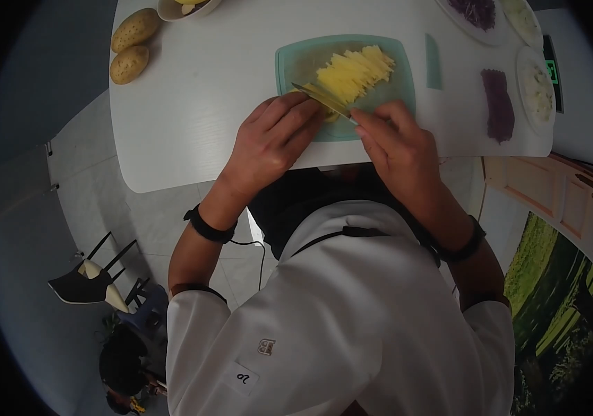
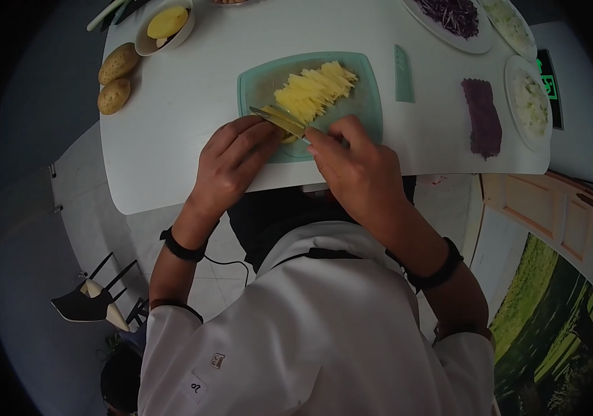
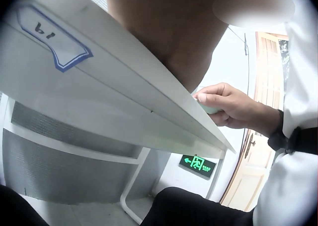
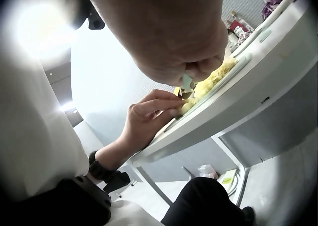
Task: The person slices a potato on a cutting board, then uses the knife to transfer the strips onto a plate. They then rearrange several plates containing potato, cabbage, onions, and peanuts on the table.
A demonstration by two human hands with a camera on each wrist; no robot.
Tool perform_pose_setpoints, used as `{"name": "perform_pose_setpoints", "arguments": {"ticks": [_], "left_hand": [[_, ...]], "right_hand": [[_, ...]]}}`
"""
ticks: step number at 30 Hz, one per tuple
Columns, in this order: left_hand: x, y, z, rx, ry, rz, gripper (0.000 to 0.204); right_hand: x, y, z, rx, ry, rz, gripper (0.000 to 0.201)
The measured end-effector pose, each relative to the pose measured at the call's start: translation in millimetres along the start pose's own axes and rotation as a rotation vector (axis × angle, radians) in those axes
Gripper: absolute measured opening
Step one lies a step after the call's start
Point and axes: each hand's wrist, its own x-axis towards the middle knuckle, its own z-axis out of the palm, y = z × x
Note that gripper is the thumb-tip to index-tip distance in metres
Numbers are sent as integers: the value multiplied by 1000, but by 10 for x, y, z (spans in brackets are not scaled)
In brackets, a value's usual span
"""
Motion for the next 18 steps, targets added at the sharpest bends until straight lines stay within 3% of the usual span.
{"name": "perform_pose_setpoints", "arguments": {"ticks": [12,18], "left_hand": [[-19,-58,53,-85,-21,-22,35],[-12,-46,42,-78,-22,-25,34]], "right_hand": [[42,-54,-22,-61,-55,5,25],[46,-27,-1,-12,0,29,25]]}}
